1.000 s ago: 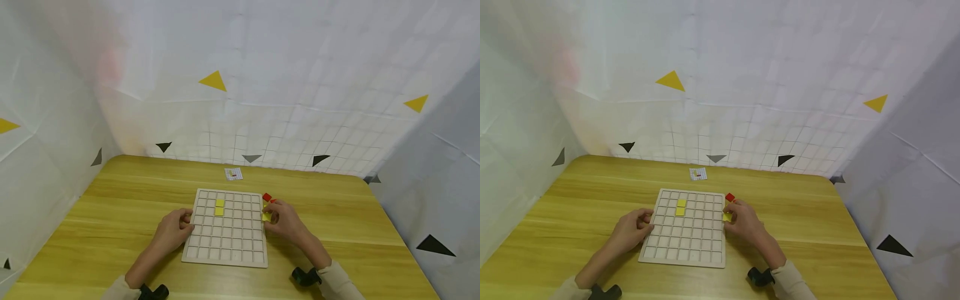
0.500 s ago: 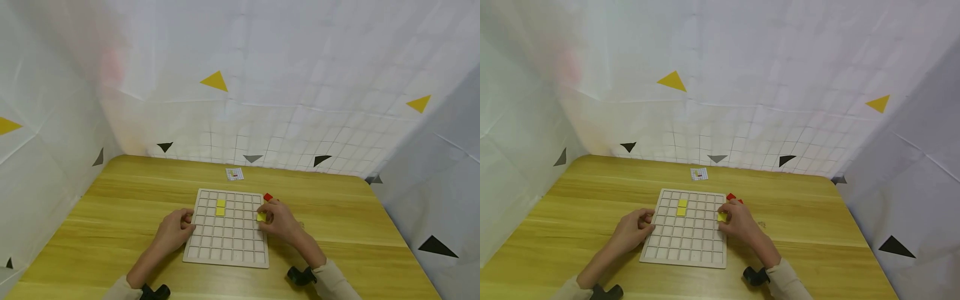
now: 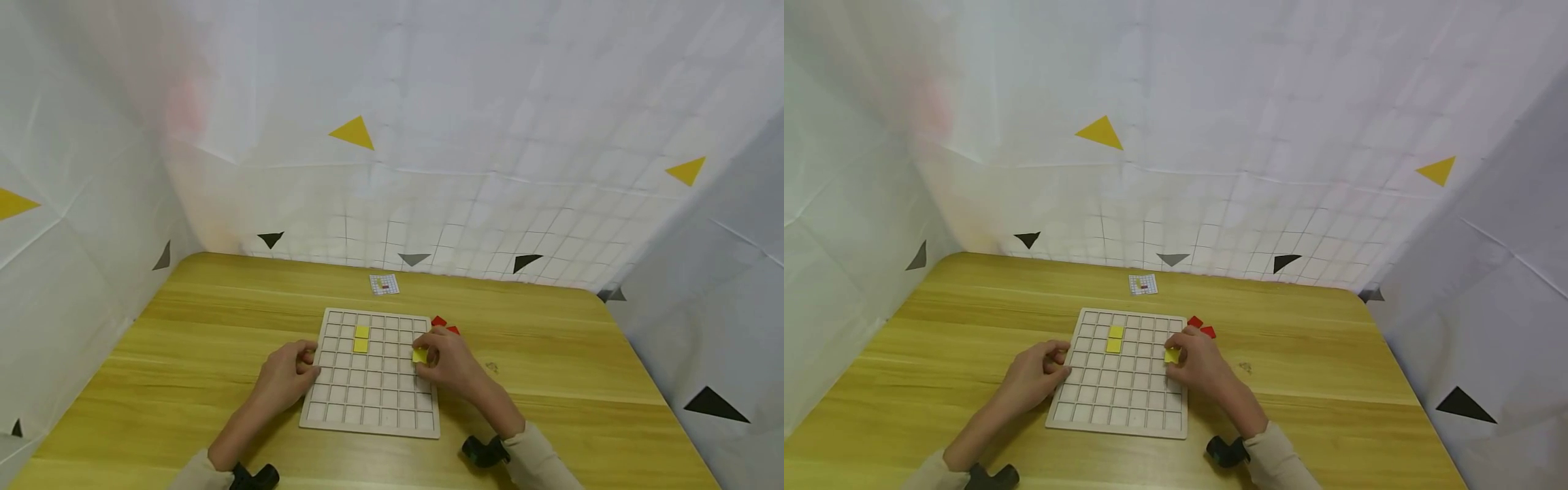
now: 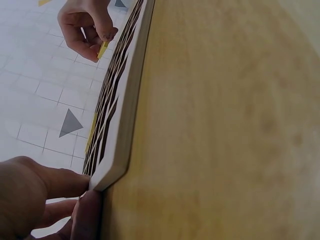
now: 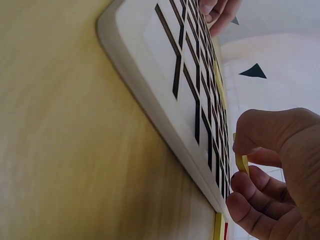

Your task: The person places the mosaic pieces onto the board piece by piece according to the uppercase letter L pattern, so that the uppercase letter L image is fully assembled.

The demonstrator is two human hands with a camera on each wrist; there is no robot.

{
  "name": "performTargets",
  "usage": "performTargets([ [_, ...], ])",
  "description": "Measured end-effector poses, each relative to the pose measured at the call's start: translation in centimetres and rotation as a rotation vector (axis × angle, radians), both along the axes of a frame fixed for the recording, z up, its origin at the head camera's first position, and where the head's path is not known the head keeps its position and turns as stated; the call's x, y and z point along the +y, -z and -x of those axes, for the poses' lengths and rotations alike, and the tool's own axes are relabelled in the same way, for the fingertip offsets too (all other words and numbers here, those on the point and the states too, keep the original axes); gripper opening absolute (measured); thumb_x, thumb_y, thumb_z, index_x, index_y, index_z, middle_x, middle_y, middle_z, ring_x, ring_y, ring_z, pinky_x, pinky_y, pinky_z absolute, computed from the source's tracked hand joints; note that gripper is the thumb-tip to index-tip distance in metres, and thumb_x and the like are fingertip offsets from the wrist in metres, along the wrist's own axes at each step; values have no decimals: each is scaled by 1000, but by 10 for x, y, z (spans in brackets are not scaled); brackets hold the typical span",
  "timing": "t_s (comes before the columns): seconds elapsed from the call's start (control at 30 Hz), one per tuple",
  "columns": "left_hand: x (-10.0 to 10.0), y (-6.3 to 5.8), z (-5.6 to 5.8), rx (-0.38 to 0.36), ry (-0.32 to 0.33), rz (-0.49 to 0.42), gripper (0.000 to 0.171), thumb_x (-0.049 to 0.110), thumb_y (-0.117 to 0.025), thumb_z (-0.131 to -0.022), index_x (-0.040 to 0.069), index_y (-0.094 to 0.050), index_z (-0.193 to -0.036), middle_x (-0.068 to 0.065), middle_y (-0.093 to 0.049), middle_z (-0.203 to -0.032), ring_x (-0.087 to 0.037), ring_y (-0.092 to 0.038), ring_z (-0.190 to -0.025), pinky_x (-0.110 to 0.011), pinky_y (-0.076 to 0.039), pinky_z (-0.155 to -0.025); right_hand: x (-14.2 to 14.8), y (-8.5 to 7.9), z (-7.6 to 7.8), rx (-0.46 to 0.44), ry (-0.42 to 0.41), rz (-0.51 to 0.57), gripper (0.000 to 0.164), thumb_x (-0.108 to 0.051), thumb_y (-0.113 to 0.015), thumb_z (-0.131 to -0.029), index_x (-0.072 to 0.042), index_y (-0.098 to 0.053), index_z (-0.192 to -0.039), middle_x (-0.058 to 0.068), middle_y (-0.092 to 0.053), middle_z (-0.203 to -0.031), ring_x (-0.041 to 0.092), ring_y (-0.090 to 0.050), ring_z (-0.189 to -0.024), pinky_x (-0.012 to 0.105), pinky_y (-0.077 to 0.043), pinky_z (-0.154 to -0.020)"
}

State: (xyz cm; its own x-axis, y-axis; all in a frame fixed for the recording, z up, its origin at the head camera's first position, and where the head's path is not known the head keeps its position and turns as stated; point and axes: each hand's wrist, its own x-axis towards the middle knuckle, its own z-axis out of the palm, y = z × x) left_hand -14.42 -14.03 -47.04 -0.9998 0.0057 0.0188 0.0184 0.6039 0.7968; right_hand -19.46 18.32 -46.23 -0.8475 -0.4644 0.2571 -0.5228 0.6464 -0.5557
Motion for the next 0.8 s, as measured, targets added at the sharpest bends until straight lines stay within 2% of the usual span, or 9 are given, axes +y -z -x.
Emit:
performTargets([
  [0.57,1,-1,0,0,3,9,41,6,-75,-86,0,-65,-125,-4,-62,-98,-13,-64,-83,-33,-53,-72,-13,0,0,5,-40,4,25,-6,-79,-75,-8,-75,-100,-3,-55,-87,15,-54,-72,25,-48,-62],
  [0.8,1,-1,1,8,-2,14,42,6,-75,-85,-2,-65,-125,-4,-62,-97,-13,-64,-82,-32,-53,-71,-19,-2,0,14,-49,-10,25,-6,-78,-75,-10,-75,-100,-4,-56,-87,12,-52,-73,25,-47,-62],
])
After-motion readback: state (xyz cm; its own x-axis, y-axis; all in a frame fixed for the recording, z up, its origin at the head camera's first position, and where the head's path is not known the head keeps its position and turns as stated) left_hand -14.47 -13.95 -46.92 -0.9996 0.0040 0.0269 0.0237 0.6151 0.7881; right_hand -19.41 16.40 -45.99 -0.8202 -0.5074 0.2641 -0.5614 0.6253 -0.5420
